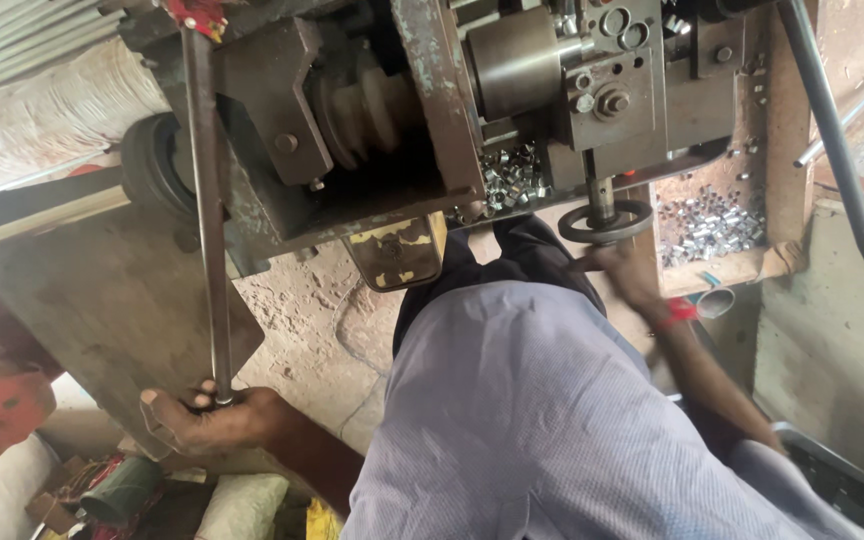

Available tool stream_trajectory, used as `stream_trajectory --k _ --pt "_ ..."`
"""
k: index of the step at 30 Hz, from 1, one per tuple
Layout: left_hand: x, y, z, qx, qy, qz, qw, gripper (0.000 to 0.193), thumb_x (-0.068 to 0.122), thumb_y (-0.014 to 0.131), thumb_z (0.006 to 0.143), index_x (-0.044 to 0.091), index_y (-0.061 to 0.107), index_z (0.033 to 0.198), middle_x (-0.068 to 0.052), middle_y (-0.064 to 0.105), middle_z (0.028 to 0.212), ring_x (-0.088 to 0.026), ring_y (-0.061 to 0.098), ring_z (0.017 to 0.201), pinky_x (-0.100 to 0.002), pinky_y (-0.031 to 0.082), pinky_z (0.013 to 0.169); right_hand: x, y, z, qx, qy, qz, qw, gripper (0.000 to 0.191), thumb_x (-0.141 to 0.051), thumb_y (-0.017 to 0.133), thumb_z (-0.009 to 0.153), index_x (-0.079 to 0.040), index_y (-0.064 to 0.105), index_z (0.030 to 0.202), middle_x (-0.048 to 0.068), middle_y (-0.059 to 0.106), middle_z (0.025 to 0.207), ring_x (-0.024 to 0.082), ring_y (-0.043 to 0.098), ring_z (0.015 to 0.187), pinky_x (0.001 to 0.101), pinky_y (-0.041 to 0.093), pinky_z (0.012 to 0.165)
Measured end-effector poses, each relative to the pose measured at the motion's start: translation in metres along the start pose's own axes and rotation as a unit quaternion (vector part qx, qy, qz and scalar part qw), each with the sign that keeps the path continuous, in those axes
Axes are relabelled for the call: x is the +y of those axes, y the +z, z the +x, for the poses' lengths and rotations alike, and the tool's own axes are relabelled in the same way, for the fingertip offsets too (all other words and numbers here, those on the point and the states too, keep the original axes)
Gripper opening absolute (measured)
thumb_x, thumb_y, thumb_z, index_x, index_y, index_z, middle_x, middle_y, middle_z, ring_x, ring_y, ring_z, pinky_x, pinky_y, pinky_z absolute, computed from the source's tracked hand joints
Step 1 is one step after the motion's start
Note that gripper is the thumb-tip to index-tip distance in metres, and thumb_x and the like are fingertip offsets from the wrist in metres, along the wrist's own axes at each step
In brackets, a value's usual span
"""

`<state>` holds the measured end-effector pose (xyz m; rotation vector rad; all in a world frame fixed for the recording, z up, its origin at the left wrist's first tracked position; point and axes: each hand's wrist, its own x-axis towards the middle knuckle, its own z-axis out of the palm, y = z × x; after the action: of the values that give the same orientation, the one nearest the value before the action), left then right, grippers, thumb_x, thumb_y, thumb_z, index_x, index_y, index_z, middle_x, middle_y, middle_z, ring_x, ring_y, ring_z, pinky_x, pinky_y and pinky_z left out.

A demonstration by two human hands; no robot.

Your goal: The person operates a metalworking machine, repeatedly pulling a long lever with their left hand while turning a small handwheel with their right hand to process metal rings.

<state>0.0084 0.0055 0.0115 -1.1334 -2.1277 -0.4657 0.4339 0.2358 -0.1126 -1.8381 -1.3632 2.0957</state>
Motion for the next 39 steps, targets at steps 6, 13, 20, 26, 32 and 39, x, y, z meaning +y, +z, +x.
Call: stream_trajectory --k 6,13,20,26,32,39 --pt "-0.012 0.005 -0.015 0.011 -0.04 -0.023 0.999 0.031 0.006 0.052 0.114 0.001 0.049 0.145 -0.015 0.059 0.116 -0.019 0.054 0.081 -0.027 0.041 0.059 0.001 -0.018 0.008 0.117 -0.068 -0.124 0.983 0.024 -0.013 0.062 0.093 -0.002 0.071 0.112 0.009 0.075 0.1 0.018 0.07 0.094 0.0297 0.054 0.085" --pt "-0.028 0.009 -0.035 0.057 -0.213 -0.194 0.956 0.021 0.006 0.049 0.116 -0.003 0.05 0.135 -0.01 0.049 0.103 -0.014 0.044 0.075 -0.023 0.038 0.058 0.026 0.017 -0.008 0.134 0.009 0.166 0.977 0.037 -0.038 0.065 0.103 -0.001 0.068 0.104 0.007 0.073 0.084 0.014 0.065 0.074 0.0296 0.049 0.07" --pt "-0.016 0.008 -0.018 0.027 -0.126 -0.12 0.984 0.027 0.019 0.053 0.115 -0.003 0.057 0.131 -0.011 0.06 0.107 -0.009 0.052 0.076 -0.018 0.042 0.055 0.008 0.0 0.002 0.332 -0.053 0.224 0.915 0.073 -0.065 0.048 0.102 0.003 0.074 0.101 0.005 0.06 0.068 0.011 0.055 0.055 0.0278 0.05 0.049" --pt "0.004 0.01 0.006 0.153 -0.48 -0.379 0.776 0.031 0.031 0.073 0.097 0.0 0.067 0.092 -0.002 0.05 0.08 -0.009 0.044 0.065 -0.022 0.038 0.055 -0.001 -0.003 0.006 0.376 -0.018 0.224 0.899 0.072 -0.071 0.045 0.103 -0.005 0.066 0.081 -0.004 0.054 0.065 0.006 0.047 0.053 0.0243 0.035 0.044" --pt "0.011 0.009 0.013 0.159 -0.495 -0.384 0.763 0.029 0.029 0.073 0.096 0.0 0.068 0.095 -0.001 0.05 0.079 -0.009 0.043 0.064 -0.021 0.037 0.055 0.0 -0.007 0.014 0.383 -0.01 0.248 0.89 0.065 -0.07 0.047 0.103 -0.015 0.048 0.069 -0.006 0.046 0.062 0.005 0.044 0.051 0.0261 0.032 0.042" --pt "0.009 0.009 0.012 0.151 -0.484 -0.387 0.77 0.03 0.029 0.072 0.099 0.001 0.063 0.091 0.0 0.045 0.078 -0.009 0.04 0.064 -0.022 0.035 0.054 -0.016 -0.012 0.005 0.395 0.016 0.136 0.908 0.074 -0.071 0.038 0.105 -0.011 0.045 0.062 -0.002 0.042 0.053 0.009 0.042 0.046 0.0303 0.033 0.043"
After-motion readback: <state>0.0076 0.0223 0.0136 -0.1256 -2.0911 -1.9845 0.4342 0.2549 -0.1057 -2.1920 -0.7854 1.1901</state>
